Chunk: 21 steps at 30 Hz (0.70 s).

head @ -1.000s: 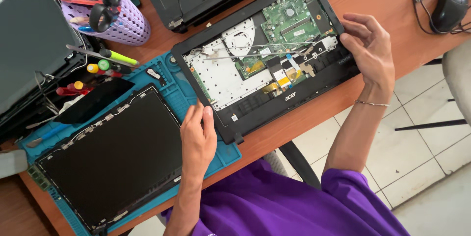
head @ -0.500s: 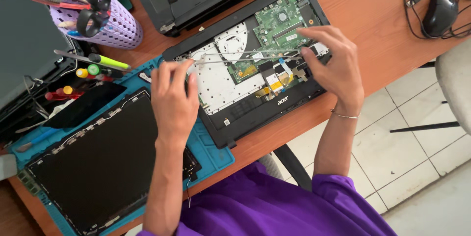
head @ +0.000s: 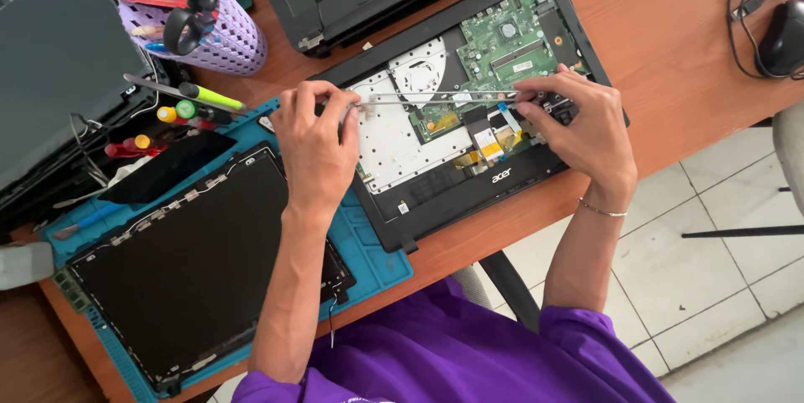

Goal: The person is repairing a laptop screen by securing its metal frame. They use a screwdriver to tighten screws around the perimeter of the screen, which is placed on a blue anti-static mat. The person handles the screen and the screwdriver with precision, ensuring the frame is properly attached.

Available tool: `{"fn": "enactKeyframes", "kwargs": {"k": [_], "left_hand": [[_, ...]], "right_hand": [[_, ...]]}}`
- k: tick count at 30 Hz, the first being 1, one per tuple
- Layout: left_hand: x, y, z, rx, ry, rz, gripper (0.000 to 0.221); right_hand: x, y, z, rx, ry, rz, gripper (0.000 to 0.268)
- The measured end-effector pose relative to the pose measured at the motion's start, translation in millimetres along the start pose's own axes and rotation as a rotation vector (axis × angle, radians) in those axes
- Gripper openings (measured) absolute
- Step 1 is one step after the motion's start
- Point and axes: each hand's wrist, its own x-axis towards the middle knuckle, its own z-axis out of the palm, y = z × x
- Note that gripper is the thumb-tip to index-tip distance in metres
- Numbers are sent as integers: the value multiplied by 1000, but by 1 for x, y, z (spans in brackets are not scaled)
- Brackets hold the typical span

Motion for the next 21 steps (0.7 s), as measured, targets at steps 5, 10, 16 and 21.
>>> {"fn": "enactKeyframes", "kwargs": {"k": [5,10,16,21], "left_hand": [[-2,3,-2,-27,-46,9,15],[-4,3,-7,-24,-85,30,19],[-3,-1,-11,-27,-138,51,16],[-6,-3,-16,-29,-156,70,18]], "right_hand": [[-2,-3,-1,24,-15,37,29],[-2,-8,-3,37,-12,39,32],[-3,-14,-4,71,-11,140,32],[-4,-15,-3,60,-7,90,32]]}}
